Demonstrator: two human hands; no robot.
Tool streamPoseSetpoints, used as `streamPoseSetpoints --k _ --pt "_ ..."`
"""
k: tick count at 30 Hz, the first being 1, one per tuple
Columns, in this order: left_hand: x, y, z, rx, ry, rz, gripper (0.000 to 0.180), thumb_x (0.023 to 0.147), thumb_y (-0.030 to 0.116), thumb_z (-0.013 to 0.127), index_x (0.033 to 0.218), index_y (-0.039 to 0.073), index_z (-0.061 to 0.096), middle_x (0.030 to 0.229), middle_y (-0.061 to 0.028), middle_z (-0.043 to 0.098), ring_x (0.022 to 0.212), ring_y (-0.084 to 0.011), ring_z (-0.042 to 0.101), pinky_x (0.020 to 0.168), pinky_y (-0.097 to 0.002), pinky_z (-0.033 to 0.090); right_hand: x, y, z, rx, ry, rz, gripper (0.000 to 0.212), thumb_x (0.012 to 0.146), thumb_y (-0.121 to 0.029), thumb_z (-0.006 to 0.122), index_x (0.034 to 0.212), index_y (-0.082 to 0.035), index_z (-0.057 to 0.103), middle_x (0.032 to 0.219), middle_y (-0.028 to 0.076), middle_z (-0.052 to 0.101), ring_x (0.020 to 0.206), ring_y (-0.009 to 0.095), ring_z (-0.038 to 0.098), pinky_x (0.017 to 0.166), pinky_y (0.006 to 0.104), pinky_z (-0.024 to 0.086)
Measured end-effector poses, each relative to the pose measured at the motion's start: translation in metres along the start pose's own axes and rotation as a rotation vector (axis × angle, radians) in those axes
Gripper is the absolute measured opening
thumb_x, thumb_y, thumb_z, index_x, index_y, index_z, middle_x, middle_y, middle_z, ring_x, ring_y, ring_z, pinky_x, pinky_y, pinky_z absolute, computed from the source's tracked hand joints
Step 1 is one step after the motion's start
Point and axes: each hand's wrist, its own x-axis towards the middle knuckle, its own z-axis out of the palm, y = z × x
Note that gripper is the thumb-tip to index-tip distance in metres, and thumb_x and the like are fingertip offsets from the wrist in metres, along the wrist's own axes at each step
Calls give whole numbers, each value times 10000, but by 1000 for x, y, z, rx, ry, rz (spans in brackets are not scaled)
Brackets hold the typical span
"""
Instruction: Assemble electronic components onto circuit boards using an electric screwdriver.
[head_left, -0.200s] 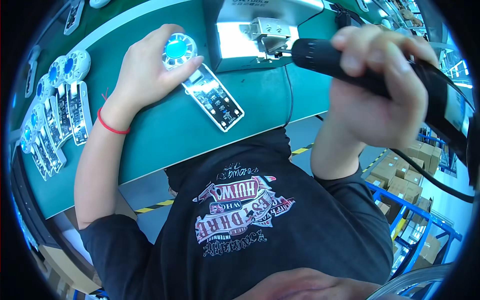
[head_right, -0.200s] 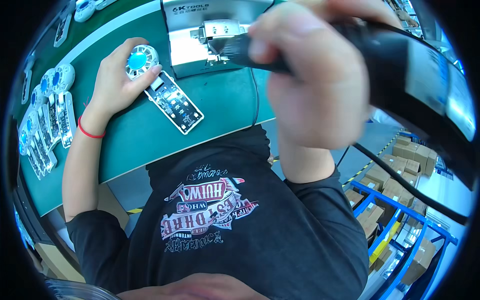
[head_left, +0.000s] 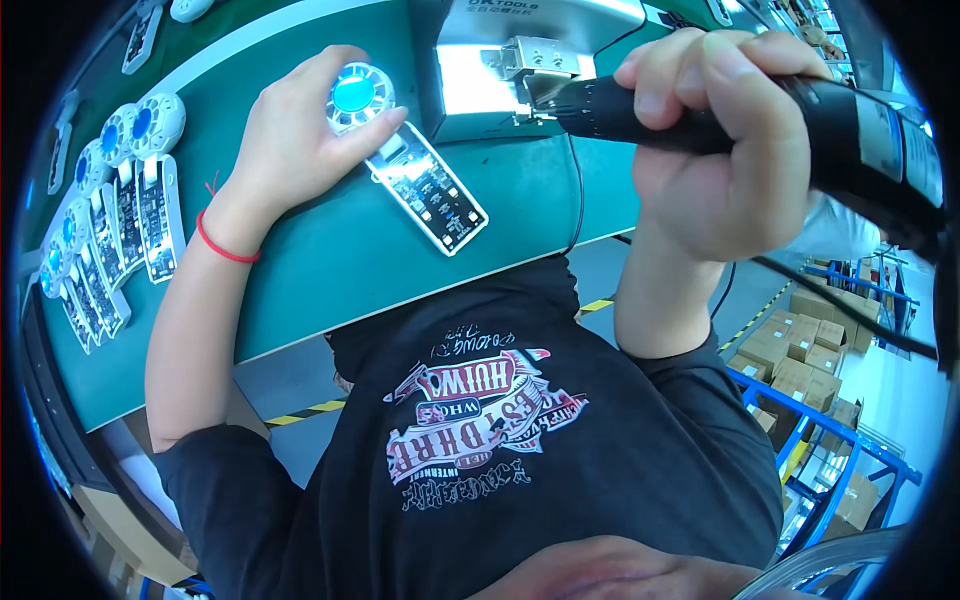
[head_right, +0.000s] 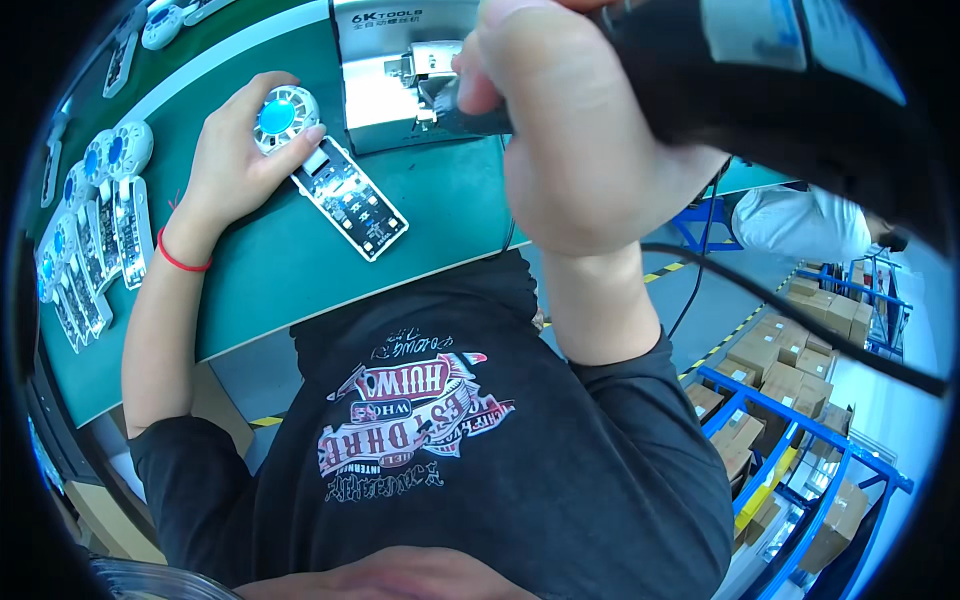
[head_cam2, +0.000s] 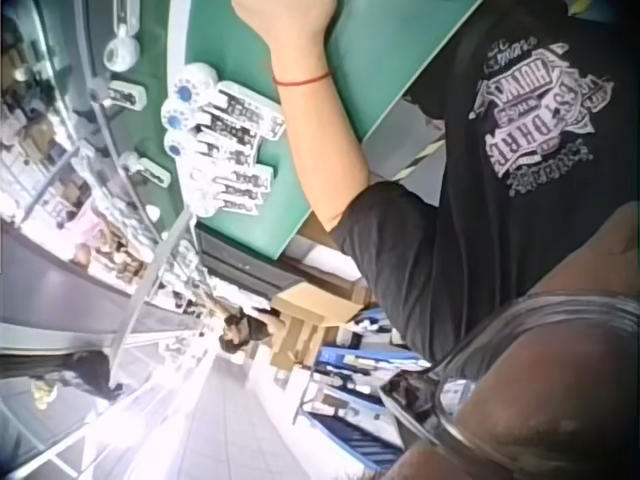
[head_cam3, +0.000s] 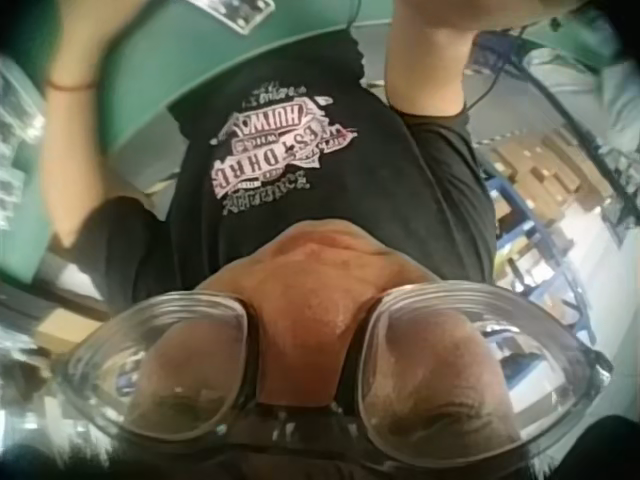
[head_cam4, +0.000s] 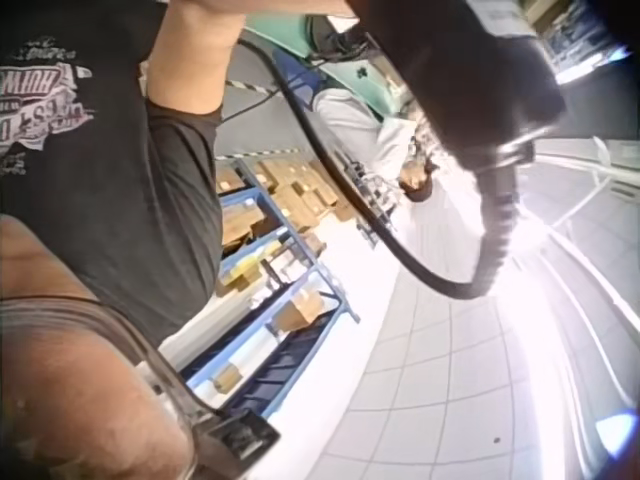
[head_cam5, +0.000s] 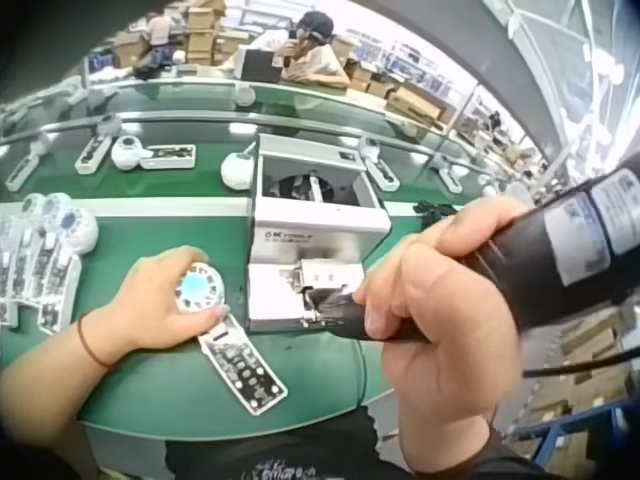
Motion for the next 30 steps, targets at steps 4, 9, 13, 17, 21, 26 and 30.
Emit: streamPoseSetpoints --k 4,9,13,17,21,26,30 --pt "-2 -6 3 56 46 80 497 834 421 752 1080 5 638 927 -164 728 712 -270 721 587 -286 577 -9 -4 4 143 -146 87 372 863 -47 471 1227 -46 547 768 68 543 579 173 518 674 349 483" --pt "3 -8 8 -41 29 26 502 804 358 776 1135 15 620 940 -142 715 724 -254 684 644 -325 546 -36 -8 7 310 -411 193 409 866 -62 483 1275 -64 501 769 51 542 592 151 532 678 332 482" --pt "-1 -32 23 -26 53 105 482 857 434 743 1008 -15 659 879 -180 738 666 -277 733 520 -276 583 -44 -6 7 305 -486 188 443 870 -74 494 1312 -73 457 764 41 537 595 137 537 676 331 481" --pt "-1 -33 26 -35 70 138 484 865 443 739 972 -24 669 862 -182 742 649 -290 735 489 -274 583 -47 -5 10 306 -477 201 426 874 -76 490 1300 -81 460 769 42 539 600 139 541 674 332 480" --pt "-2 -33 25 -42 60 120 484 868 445 735 963 -25 671 856 -183 740 640 -290 732 489 -282 582 -50 -5 15 290 -448 220 397 870 -67 508 1265 -87 471 764 45 548 593 144 542 674 332 481" --pt "-3 -15 11 27 10 36 488 832 411 758 1037 -18 649 890 -174 723 671 -285 704 566 -318 563 -57 -8 24 261 -416 229 371 847 -37 556 1207 -89 484 747 52 566 573 155 541 665 332 482" --pt "5 -3 -4 179 58 79 535 785 389 789 1076 -33 633 900 -170 703 686 -304 669 617 -355 545 -55 -15 36 151 -445 248 382 786 18 625 1132 -82 497 682 46 573 542 167 534 624 325 470"
